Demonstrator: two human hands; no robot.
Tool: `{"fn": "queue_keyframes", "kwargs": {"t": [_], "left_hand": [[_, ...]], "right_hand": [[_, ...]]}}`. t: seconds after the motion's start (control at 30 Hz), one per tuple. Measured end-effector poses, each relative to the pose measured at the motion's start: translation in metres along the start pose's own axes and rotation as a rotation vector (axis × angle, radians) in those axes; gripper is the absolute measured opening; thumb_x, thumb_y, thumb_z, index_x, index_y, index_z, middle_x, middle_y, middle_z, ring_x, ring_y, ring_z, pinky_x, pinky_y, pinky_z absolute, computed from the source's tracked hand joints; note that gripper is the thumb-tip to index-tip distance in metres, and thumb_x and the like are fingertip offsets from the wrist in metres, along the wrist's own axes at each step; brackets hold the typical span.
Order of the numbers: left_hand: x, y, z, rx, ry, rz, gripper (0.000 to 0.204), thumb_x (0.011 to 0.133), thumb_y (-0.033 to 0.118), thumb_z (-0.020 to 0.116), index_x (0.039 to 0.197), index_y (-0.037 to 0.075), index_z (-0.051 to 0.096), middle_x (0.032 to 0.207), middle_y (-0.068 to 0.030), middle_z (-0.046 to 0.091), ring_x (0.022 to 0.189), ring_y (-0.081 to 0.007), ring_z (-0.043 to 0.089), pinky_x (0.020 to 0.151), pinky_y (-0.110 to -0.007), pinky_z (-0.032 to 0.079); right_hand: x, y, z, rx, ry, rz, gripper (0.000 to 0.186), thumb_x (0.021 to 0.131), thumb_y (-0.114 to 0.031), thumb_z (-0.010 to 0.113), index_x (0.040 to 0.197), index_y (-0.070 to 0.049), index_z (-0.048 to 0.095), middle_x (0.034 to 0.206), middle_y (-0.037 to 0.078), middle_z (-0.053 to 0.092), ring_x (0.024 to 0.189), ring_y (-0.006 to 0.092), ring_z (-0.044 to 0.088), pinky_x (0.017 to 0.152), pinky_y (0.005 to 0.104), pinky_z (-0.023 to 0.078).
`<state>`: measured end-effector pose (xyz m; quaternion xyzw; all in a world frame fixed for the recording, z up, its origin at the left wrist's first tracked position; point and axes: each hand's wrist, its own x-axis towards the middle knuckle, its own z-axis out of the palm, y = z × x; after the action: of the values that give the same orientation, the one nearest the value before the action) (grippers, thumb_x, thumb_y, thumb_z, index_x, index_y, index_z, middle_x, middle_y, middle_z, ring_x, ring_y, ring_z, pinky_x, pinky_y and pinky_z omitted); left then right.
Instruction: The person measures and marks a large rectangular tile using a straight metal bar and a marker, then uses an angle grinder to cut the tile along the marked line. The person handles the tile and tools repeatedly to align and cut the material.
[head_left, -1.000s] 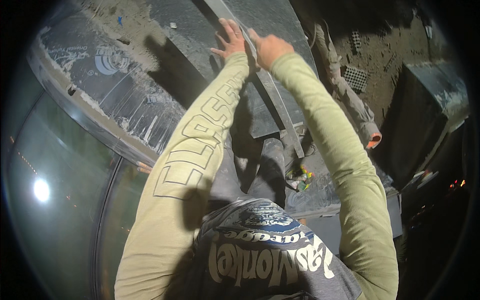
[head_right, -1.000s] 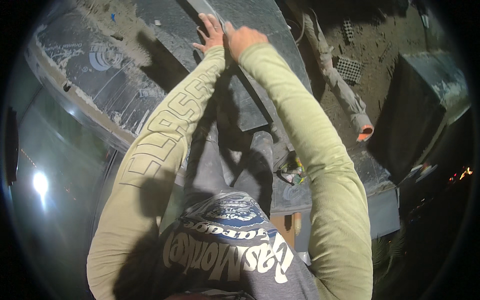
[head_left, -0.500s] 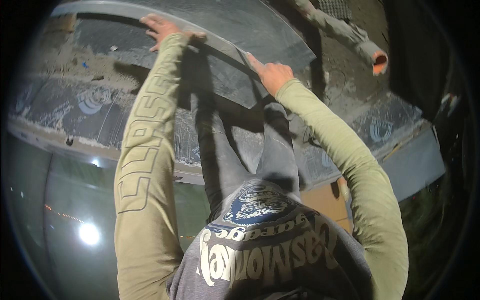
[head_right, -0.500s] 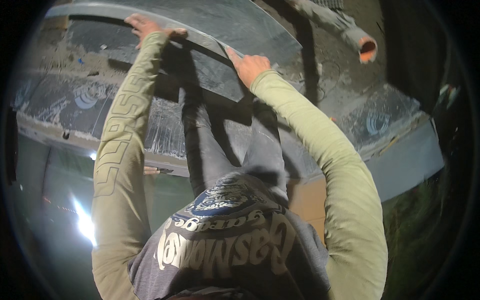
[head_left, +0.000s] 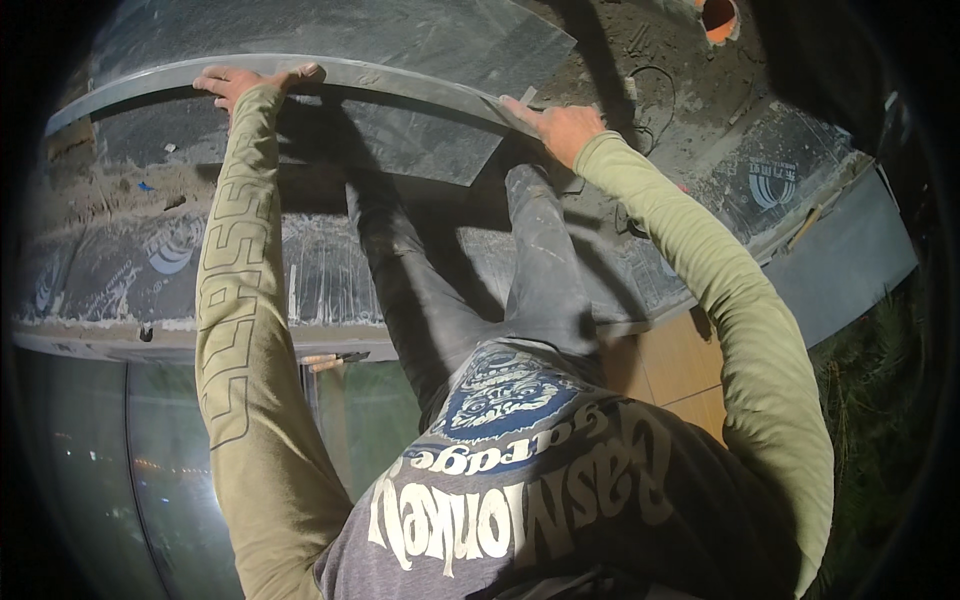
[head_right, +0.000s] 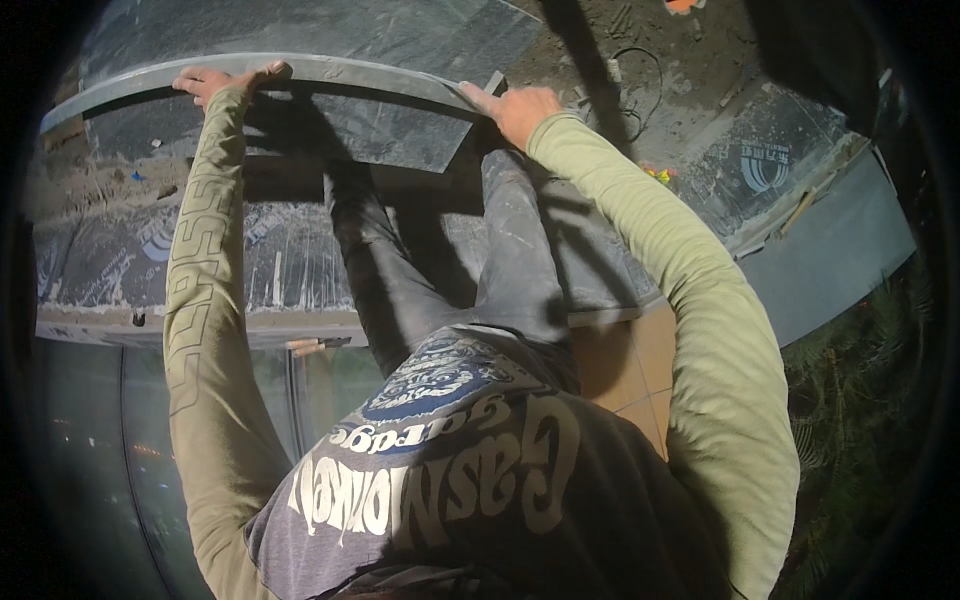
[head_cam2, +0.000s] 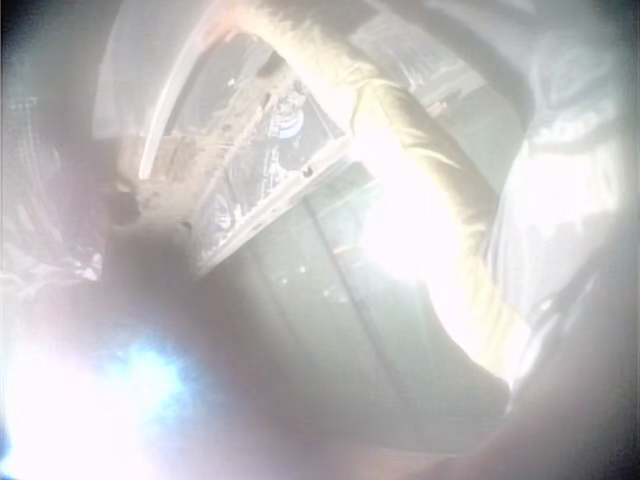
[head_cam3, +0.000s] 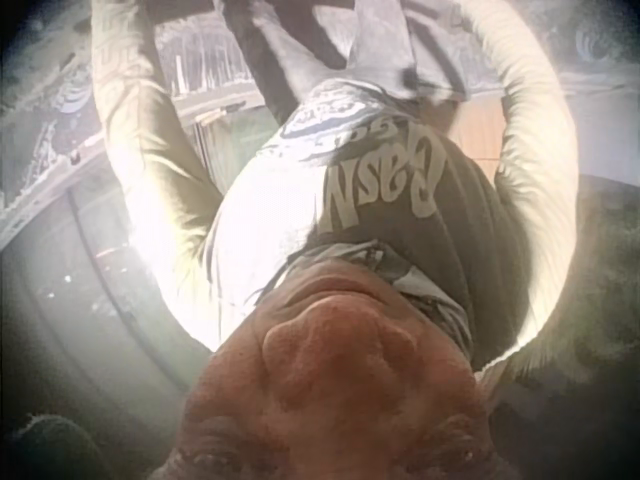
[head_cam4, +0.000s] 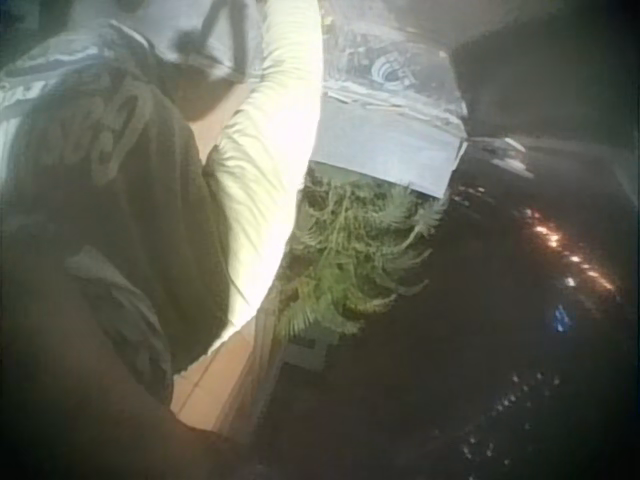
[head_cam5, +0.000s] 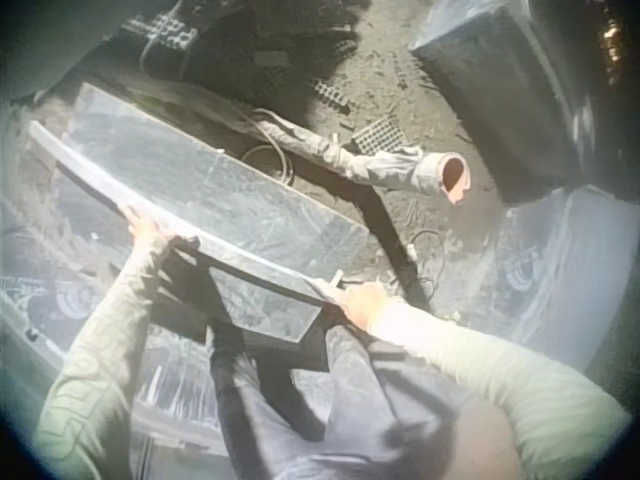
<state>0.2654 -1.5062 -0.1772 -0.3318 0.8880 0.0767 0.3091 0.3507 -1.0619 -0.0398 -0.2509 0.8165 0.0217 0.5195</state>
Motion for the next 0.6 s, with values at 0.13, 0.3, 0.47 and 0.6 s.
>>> {"fn": "queue_keyframes", "kwargs": {"t": [0.13, 0.3, 0.47, 0.6], "left_hand": [[-0.002, -0.004, 0.000, 0.001, -0.026, 0.010, 0.164, 0.048, 0.061, 0.095, 0.157, 0.000, -0.011, 0.165, -0.0251, -0.011, 0.153, -0.0446, 0.009, 0.114, -0.070, 0.032], [-0.012, 0.001, -0.009, -0.011, 0.017, 0.007, 0.162, 0.048, 0.066, 0.093, 0.158, 0.000, -0.007, 0.166, -0.0232, -0.007, 0.153, -0.0400, 0.013, 0.115, -0.071, 0.029], [-0.063, 0.028, -0.018, 0.112, 0.025, 0.049, 0.147, 0.058, 0.069, 0.087, 0.159, 0.001, 0.005, 0.168, -0.0168, 0.007, 0.154, -0.0301, 0.019, 0.116, -0.072, 0.023], [-0.068, 0.020, 0.011, 0.146, 0.060, 0.046, 0.135, 0.069, 0.071, 0.079, 0.159, 0.000, 0.008, 0.168, -0.0178, 0.011, 0.155, -0.0273, 0.016, 0.119, -0.066, 0.022]], "right_hand": [[-0.034, -0.024, 0.014, 0.106, 0.143, -0.072, 0.091, 0.087, -0.008, 0.062, 0.161, -0.035, 0.017, 0.082, 0.009, 0.062, 0.066, 0.0301, 0.065, 0.059, 0.0462, 0.054], [-0.051, -0.061, 0.042, 0.369, 0.272, 0.006, 0.082, 0.090, -0.008, 0.060, 0.160, -0.032, 0.024, 0.080, 0.009, 0.059, 0.062, 0.0335, 0.062, 0.057, 0.0467, 0.053], [-0.026, -0.071, 0.036, 0.410, 0.316, 0.148, 0.077, 0.092, -0.009, 0.056, 0.159, -0.035, 0.027, 0.077, 0.010, 0.059, 0.063, 0.0357, 0.064, 0.059, 0.0502, 0.053], [0.000, -0.074, 0.022, 0.341, 0.349, 0.087, 0.078, 0.091, -0.009, 0.057, 0.158, -0.035, 0.029, 0.078, 0.010, 0.060, 0.064, 0.0351, 0.065, 0.060, 0.0505, 0.053]]}}
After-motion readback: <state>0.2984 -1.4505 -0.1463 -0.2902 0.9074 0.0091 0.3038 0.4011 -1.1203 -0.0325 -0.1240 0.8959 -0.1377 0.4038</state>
